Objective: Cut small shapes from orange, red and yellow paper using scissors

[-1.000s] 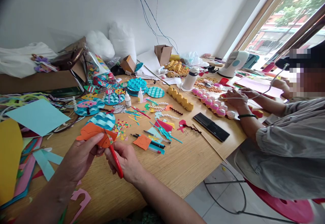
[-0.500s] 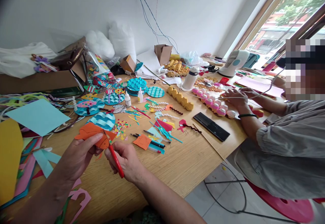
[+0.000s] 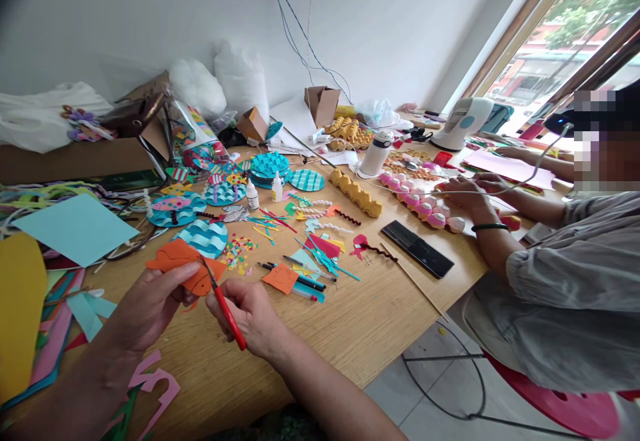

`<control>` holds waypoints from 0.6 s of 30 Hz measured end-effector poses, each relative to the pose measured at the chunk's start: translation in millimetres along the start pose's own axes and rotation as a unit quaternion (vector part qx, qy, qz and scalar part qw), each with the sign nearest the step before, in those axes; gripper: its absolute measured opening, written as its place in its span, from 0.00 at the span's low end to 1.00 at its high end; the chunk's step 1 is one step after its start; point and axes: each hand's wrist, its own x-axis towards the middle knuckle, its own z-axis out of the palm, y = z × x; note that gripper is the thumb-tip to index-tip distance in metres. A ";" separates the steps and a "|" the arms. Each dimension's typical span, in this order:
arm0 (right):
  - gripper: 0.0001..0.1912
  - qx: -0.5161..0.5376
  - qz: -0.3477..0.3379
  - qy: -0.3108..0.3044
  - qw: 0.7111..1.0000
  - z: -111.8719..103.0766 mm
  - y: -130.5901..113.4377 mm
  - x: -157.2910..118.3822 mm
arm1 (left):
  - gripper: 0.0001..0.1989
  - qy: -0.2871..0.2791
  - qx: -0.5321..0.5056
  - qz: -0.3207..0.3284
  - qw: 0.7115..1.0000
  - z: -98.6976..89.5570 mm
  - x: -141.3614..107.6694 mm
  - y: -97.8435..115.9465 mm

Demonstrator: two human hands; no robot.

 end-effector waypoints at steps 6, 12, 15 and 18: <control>0.22 -0.027 0.009 0.005 1.000 -1.0 -0.7 0.2 | 0.11 -0.007 0.014 0.019 1.000 -1.1 -0.2 0.5; 0.23 -0.053 0.005 0.008 0.999 -0.9 -1.6 -0.8 | 0.11 0.003 0.021 0.009 1.000 -3.1 -0.4 0.6; 0.24 -0.087 -0.014 0.012 0.996 -1.6 -1.5 -0.6 | 0.10 0.007 0.028 0.005 1.000 -5.0 0.0 -0.6; 0.24 -0.122 -0.033 0.017 0.992 -2.8 -0.5 0.1 | 0.10 0.003 0.036 0.008 0.999 -7.0 0.5 -1.8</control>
